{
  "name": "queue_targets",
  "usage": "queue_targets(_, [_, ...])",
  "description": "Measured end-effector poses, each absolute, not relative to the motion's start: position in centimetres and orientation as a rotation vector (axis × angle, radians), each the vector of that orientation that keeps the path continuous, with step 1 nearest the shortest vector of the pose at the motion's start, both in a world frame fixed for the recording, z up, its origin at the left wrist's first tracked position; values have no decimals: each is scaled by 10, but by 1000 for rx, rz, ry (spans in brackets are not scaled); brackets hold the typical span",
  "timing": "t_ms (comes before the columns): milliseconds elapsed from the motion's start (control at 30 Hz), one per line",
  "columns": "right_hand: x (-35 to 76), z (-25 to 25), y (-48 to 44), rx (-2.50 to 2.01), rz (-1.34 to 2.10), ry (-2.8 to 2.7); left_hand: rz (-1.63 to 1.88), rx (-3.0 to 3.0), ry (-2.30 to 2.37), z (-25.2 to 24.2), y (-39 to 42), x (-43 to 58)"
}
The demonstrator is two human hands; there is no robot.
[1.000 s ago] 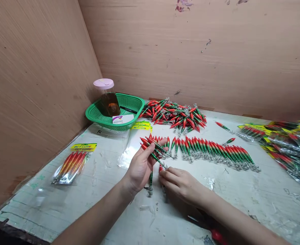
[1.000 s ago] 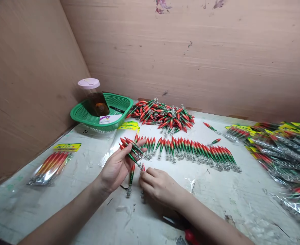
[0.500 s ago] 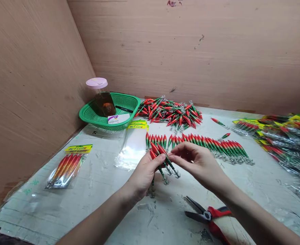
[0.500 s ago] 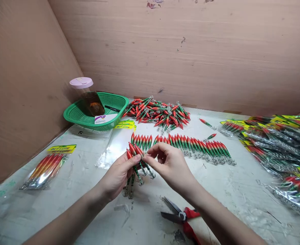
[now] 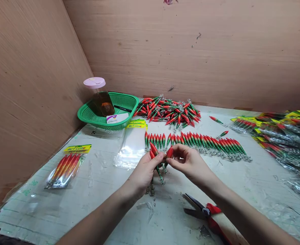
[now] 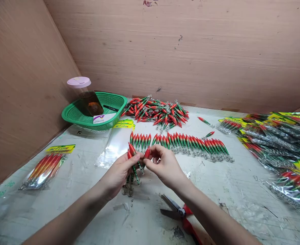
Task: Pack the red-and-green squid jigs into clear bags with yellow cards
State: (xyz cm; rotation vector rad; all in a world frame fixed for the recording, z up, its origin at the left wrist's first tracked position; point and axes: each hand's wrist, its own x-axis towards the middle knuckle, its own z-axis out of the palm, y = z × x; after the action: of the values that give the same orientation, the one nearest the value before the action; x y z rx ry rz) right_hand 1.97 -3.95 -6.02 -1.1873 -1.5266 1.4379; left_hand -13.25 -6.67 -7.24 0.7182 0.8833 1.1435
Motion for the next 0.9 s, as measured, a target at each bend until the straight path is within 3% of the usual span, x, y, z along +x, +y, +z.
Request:
queue_targets(200, [29, -62, -38, -1135, 1644, -1423, 1228, 720, 1004, -59, -61, -150])
queue_targets(500, [26, -67, -44, -1143, 1633, -1562, 1132, 918, 1003, -58, -64, -148])
queue_targets(900, [18, -84, -44, -1077, 865, -2564, 1403, 601, 893, -58, -50, -162])
